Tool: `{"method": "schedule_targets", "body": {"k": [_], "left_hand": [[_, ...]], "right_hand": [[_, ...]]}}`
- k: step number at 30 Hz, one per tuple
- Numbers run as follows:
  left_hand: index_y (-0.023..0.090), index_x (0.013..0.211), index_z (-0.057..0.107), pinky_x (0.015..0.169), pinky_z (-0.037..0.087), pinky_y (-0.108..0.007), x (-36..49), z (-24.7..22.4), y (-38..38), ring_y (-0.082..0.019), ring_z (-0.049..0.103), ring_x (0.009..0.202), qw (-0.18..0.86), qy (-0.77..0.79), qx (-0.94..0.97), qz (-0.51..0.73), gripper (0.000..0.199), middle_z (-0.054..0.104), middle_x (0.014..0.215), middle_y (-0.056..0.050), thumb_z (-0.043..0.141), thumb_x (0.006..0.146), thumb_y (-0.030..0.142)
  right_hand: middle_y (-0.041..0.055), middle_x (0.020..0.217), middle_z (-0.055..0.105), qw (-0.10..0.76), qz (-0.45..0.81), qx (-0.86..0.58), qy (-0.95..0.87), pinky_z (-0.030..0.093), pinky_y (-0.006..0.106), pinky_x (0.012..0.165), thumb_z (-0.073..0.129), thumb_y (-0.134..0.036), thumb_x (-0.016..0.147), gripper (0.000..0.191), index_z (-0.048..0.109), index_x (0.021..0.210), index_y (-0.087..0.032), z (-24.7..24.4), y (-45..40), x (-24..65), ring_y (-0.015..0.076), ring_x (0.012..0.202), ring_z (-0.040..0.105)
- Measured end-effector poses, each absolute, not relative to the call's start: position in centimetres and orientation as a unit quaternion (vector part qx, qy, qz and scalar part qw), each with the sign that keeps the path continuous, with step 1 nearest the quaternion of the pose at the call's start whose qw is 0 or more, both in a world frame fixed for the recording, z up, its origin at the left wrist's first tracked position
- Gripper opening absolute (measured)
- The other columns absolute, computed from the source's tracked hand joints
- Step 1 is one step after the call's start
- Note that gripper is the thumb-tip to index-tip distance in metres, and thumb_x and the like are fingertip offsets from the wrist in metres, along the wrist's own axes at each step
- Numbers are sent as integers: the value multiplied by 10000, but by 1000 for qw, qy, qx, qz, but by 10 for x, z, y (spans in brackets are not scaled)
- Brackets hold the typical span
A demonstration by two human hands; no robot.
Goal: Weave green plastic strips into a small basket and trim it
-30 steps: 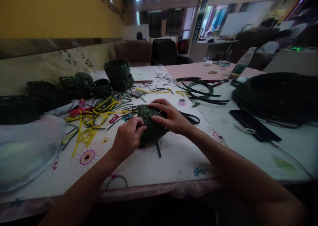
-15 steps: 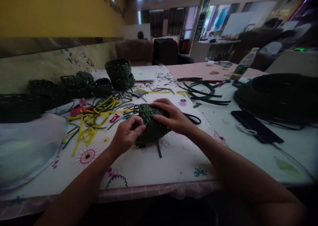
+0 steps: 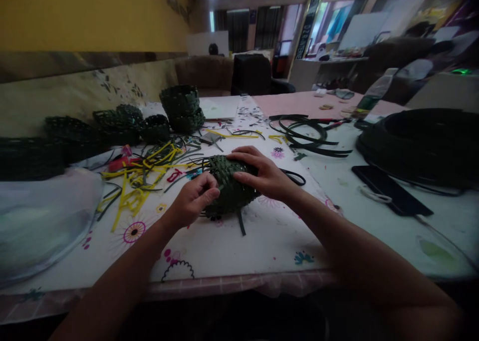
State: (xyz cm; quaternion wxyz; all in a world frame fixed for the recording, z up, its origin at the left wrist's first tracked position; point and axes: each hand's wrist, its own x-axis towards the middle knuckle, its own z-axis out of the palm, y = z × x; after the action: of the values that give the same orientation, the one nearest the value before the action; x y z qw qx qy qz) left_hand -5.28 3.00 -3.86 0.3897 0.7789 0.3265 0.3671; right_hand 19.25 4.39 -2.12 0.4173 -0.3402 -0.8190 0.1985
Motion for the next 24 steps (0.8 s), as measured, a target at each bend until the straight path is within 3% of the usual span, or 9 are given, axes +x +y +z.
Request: {"method": "schedule_targets", "body": {"k": [5,12,21,24], "left_hand": [[190,812,515,665,423,-257,-51,-47,36,-141,513,739,515,294,700,398,368,526,803,-10,657,879,522],[183,715,519,560,307,-244,-48,-37,32,-107,383,608,436,354,731,386,341,473,670,28,716,837,435],[187,789,501,676,383,-262,-57,-37,36,-129,450,729,370,287,799,376,274,508,791,1,598,949,387],[188,804,513,721,420,-266,-56,-41,37,-137,486,765,412,283,772,392,286,519,832,-6,603,950,418]], "right_hand": [[114,1335,574,423,201,-342,-814,402,567,1166,657,-416,924,395,663,1294,-278,-23,45,193,291,1321,531],[125,1346,552,416,196,-347,-818,399,547,1182,641,-408,933,396,663,1303,-267,-22,42,191,294,1328,525],[117,1331,554,424,188,-355,-812,400,562,1177,625,-397,936,387,661,1302,-279,-23,42,190,298,1311,526],[120,1333,552,427,192,-353,-810,394,554,1185,625,-384,937,386,662,1304,-271,-24,42,190,301,1316,521]]}}
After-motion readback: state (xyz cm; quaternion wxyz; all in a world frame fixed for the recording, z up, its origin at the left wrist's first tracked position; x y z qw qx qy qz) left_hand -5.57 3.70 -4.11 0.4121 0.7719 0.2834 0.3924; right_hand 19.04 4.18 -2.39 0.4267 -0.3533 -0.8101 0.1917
